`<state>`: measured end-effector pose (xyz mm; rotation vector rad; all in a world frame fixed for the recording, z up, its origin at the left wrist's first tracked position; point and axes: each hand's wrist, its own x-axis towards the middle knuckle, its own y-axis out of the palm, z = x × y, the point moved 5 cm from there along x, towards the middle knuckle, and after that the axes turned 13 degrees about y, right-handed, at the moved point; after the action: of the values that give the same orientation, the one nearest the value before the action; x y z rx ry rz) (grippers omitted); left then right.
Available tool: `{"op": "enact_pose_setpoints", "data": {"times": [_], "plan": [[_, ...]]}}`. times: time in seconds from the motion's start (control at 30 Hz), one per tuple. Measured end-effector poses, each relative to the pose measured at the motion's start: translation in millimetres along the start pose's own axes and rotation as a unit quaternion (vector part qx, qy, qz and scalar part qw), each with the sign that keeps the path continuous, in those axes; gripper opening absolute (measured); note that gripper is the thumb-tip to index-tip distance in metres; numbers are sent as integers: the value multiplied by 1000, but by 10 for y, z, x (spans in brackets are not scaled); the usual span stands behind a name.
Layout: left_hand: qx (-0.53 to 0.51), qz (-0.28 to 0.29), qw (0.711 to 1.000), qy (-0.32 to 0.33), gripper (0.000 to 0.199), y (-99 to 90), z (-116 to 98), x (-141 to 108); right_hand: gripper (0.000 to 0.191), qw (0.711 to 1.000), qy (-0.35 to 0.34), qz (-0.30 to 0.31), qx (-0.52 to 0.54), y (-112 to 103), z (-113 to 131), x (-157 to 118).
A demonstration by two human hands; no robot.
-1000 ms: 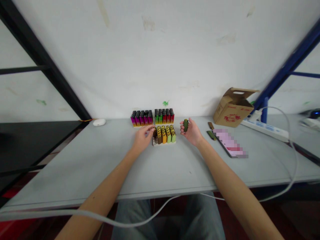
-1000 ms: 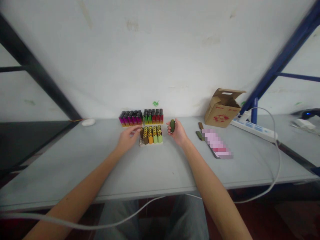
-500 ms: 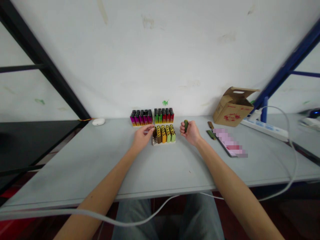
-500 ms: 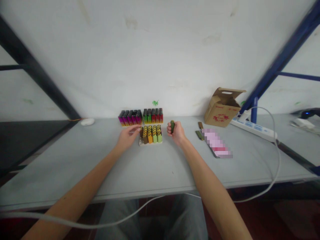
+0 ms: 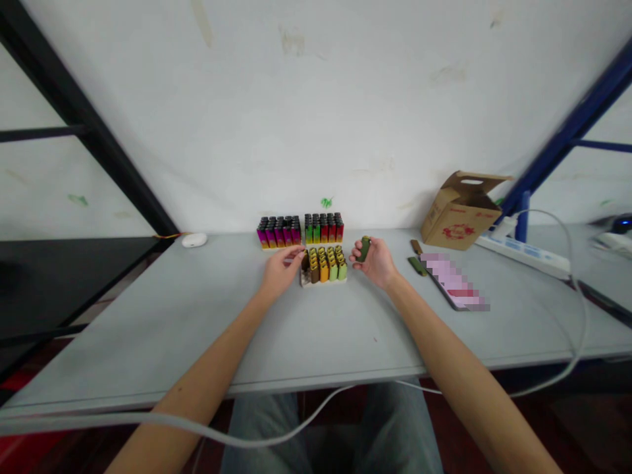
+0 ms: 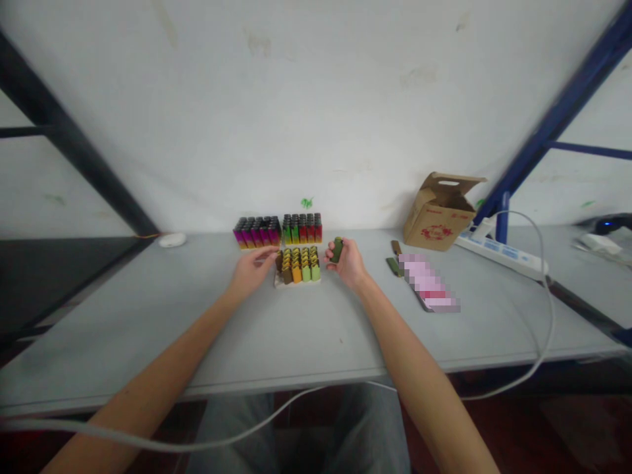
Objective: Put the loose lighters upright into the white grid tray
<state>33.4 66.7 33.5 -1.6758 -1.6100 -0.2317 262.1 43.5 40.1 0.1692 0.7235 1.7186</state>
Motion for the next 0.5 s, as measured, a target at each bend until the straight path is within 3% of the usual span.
{"op": "enact_pose_setpoints", "data": {"times": [0.5], "plan": [[-1,-5,1000,-6,39,-5,-10,-5,13,999,-11,-32,6,3,32,12]]}}
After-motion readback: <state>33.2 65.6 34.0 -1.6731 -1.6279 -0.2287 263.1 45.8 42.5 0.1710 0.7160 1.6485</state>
